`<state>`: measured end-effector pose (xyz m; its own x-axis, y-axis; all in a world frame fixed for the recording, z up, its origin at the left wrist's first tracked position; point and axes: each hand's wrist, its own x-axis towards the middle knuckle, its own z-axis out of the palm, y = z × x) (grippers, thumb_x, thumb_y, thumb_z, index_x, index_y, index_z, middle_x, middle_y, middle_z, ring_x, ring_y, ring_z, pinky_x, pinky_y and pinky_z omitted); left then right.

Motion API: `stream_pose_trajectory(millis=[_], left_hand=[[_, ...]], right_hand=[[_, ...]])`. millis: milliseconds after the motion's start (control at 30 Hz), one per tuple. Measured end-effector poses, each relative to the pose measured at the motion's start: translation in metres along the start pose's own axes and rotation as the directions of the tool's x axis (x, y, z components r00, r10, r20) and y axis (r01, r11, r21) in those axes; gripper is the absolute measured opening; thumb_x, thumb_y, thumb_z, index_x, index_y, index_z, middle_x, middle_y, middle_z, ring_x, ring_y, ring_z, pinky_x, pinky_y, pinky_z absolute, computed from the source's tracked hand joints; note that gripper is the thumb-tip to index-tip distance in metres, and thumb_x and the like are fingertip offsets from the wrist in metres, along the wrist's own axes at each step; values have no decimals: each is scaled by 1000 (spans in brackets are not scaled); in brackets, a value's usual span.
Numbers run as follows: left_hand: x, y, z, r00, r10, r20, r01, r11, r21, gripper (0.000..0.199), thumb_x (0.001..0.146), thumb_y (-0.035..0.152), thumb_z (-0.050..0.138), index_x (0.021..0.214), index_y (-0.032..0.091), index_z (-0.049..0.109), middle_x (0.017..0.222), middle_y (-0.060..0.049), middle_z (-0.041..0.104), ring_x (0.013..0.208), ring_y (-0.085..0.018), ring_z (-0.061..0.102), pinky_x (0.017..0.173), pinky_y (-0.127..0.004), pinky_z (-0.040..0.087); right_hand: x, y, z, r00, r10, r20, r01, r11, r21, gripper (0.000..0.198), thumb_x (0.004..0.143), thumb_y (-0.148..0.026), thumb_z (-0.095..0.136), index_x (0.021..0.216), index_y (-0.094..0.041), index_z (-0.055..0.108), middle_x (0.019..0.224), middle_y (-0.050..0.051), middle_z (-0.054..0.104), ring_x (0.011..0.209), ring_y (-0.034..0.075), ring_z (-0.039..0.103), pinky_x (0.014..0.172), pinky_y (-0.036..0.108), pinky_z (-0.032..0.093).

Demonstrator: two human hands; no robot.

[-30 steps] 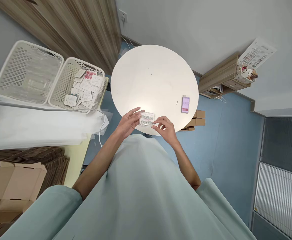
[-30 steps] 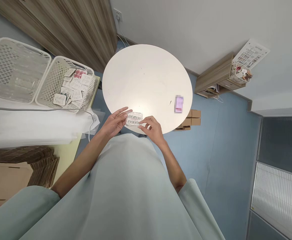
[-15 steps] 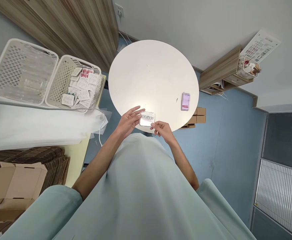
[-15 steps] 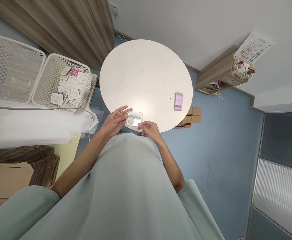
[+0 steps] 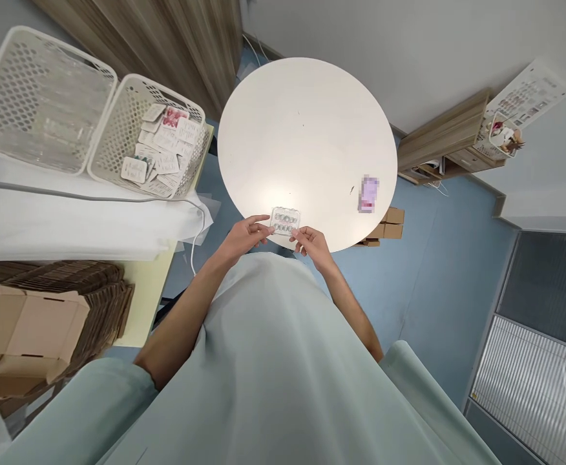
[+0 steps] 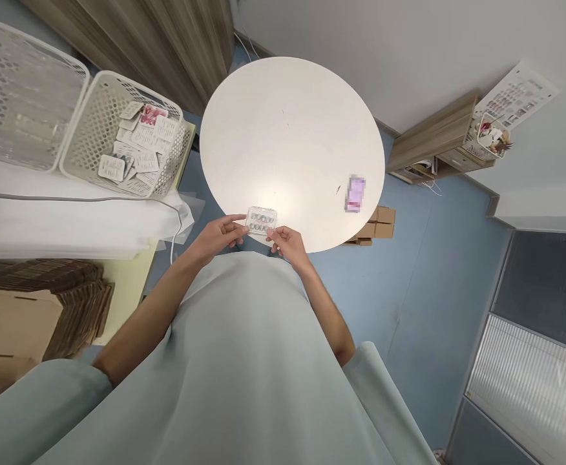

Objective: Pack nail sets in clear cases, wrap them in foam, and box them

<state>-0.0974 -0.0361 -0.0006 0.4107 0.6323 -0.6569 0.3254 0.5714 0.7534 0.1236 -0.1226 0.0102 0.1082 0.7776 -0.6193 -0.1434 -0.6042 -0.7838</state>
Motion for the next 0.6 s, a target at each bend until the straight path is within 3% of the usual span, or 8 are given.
stream_pose_trajectory(millis=[333, 467, 600], left_hand=[[18, -31, -30, 989, -12, -144, 10, 1000, -19, 77, 76, 66, 88, 136, 20, 72, 94, -6, 80, 66, -17, 66, 60, -30, 53], [49, -54, -45, 973, -58, -222, 74, 995, 63, 74, 79, 56, 87, 141, 19, 69, 103, -8, 82, 69, -19, 70, 63, -31, 56], [83, -71, -48, 942, -105, -318, 179, 961, 212, 49, 92, 43, 76, 135, 21, 71, 107, -7, 83, 72, -21, 75, 73, -32, 59]], right_hand=[[53, 22, 28, 996, 66, 68, -59, 994, -95, 54, 83, -72, 83, 88, -19, 73, 97, 7, 80, 61, 9, 61, 50, 22, 40], [91, 39, 45, 989, 131, 74, -115, 977, -182, 37, 96, -54, 79, 92, -17, 74, 106, 9, 83, 61, 8, 64, 52, 20, 43], [129, 55, 62, 967, 254, -3, -246, 934, -259, 20, 105, -32, 69, 95, -15, 74, 115, 11, 84, 61, 7, 67, 54, 18, 46]])
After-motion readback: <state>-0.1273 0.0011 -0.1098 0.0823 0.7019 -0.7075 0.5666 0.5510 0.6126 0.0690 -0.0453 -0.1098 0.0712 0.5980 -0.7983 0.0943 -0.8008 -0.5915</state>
